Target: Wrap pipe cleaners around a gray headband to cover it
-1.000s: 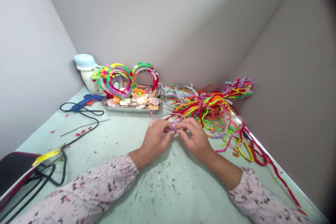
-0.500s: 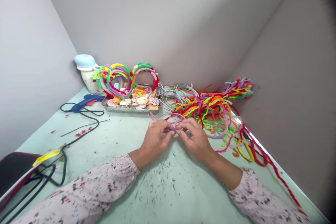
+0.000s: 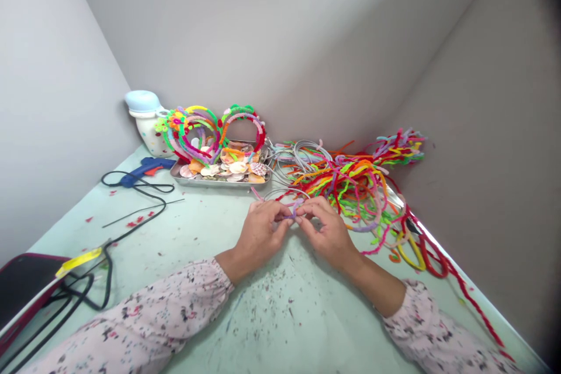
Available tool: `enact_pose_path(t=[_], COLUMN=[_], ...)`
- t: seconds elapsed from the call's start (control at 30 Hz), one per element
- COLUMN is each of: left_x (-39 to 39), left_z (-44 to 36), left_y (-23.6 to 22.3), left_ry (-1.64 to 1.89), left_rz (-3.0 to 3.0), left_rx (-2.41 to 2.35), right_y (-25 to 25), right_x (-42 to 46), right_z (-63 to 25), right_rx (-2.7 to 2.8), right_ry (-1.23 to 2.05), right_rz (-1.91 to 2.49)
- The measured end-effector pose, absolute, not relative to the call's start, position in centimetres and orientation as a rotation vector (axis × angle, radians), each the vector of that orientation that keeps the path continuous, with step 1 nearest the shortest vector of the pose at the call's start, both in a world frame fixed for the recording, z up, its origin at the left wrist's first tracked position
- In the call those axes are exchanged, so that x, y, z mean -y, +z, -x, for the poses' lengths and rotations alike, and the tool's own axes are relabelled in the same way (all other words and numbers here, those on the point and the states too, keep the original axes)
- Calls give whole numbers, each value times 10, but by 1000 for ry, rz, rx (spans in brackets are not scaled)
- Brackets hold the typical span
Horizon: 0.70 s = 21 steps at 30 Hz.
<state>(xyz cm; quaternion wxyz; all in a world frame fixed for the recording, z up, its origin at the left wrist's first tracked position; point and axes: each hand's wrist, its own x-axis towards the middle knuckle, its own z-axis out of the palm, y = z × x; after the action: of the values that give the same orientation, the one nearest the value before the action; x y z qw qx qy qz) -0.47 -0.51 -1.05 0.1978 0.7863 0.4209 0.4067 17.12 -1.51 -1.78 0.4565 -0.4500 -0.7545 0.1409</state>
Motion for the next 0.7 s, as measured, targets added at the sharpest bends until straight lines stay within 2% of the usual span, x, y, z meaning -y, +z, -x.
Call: enact_pose_path(t=[0.7], left_x=[5], left_z=[5], left_y=[-11], left_ry=[1121], left_rz=[-2168], left_rx=[-1180], right_y=[-18], right_x=[15], right_z=[-172], right_rx=[1862], right_ry=[352], right_rz=[1134])
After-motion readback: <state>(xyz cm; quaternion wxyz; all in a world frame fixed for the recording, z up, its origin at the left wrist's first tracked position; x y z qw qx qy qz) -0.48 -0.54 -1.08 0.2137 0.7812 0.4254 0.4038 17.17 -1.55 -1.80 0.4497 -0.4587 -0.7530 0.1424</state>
